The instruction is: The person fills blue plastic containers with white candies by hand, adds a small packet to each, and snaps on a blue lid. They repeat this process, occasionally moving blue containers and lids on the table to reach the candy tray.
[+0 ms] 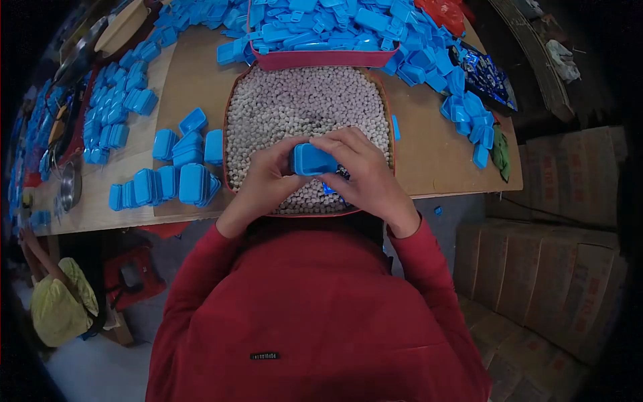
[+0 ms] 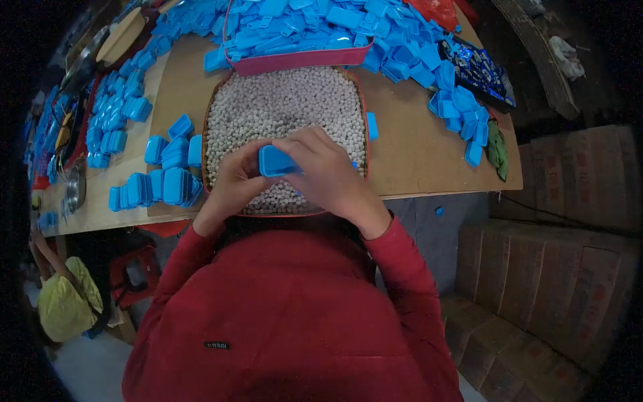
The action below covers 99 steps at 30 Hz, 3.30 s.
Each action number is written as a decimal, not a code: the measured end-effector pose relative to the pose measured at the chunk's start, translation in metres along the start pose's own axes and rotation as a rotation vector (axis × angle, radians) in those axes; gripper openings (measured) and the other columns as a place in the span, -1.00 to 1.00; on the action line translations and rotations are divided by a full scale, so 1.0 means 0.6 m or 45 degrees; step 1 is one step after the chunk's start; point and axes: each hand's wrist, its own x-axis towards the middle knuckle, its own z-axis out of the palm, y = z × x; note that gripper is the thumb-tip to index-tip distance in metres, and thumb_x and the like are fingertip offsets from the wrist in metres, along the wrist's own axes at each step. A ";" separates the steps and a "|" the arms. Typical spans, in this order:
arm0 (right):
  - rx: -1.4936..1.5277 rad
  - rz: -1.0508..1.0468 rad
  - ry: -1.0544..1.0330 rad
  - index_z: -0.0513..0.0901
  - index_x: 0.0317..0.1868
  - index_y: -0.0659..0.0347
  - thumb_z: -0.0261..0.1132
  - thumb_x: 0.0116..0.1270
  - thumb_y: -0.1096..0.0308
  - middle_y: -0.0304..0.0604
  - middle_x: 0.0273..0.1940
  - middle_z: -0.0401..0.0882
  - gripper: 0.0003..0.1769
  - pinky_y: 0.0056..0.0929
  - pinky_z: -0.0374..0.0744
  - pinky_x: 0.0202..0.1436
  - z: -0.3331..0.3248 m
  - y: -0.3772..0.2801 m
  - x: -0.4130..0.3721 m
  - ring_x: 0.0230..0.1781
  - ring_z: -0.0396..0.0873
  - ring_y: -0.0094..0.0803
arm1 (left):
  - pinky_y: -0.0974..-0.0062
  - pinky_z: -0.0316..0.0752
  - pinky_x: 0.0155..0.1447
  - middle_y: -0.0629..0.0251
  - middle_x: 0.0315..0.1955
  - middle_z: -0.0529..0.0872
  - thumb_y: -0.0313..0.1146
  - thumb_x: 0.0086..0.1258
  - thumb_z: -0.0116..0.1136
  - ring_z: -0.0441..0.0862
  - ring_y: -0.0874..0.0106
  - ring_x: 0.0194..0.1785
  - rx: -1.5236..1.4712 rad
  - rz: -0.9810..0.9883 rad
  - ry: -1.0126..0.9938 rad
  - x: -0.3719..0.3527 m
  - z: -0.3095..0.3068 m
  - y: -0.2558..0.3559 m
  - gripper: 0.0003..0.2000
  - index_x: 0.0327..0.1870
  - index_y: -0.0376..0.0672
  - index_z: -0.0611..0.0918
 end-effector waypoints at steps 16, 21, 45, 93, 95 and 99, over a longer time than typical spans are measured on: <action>0.935 0.553 0.031 0.54 0.20 0.17 0.35 0.22 0.41 -0.16 -0.07 0.52 -0.50 -0.49 0.52 -0.08 0.039 0.022 0.002 -0.11 0.54 -0.39 | 0.55 0.50 0.08 0.29 -0.07 0.69 -0.54 0.36 0.09 0.61 0.54 -0.06 -0.058 0.008 0.189 0.006 -0.016 0.026 -0.72 0.08 -0.28 0.58; -0.057 0.226 -0.146 0.63 0.00 0.24 0.33 0.17 0.46 -0.05 -0.20 0.60 -0.65 -0.28 0.55 -0.10 -0.013 0.089 -0.008 -0.12 0.59 -0.15 | 0.61 0.52 -0.12 0.31 -0.13 0.69 -0.51 0.36 0.08 0.60 0.59 -0.14 -0.168 -0.084 0.394 0.008 -0.026 0.010 -0.73 0.06 -0.24 0.59; 0.224 0.428 -0.334 0.65 -0.07 0.26 0.34 0.19 0.43 -0.02 -0.35 0.63 -0.72 -0.23 0.52 -0.23 -0.033 0.074 -0.020 -0.34 0.58 -0.12 | 0.60 0.53 -0.20 0.34 -0.10 0.66 -0.42 0.36 0.11 0.61 0.55 -0.13 -0.264 -0.248 0.352 0.008 -0.030 0.007 -0.71 0.10 -0.18 0.58; 0.075 -0.147 0.289 0.61 -0.28 0.21 0.40 0.10 0.46 -0.07 -0.37 0.56 -0.82 -0.29 0.53 -0.24 0.008 0.030 0.113 -0.29 0.59 -0.10 | 0.37 0.57 0.12 0.20 0.08 0.58 -0.14 0.53 -0.12 0.56 0.43 0.13 -0.775 -0.224 0.131 0.006 -0.023 0.023 -0.58 0.23 -0.26 0.47; -0.021 0.184 0.504 0.60 -0.25 0.22 0.38 0.17 0.41 -0.06 -0.31 0.56 -0.84 -0.25 0.53 -0.21 -0.048 0.075 0.136 -0.26 0.58 -0.13 | 0.32 0.55 0.16 0.20 0.09 0.59 -0.08 0.53 -0.11 0.57 0.39 0.15 -0.724 -0.237 0.114 0.005 -0.031 0.013 -0.54 0.23 -0.28 0.45; -0.087 0.448 1.127 0.61 -0.34 0.30 0.37 0.25 0.12 -0.08 -0.33 0.62 -0.65 -0.28 0.49 -0.32 -0.116 0.281 0.185 -0.37 0.58 -0.26 | 0.53 0.60 -0.03 0.31 -0.06 0.62 -0.35 0.31 0.24 0.62 0.54 -0.07 -0.372 -0.224 0.142 0.003 -0.015 0.036 -0.61 0.15 -0.18 0.51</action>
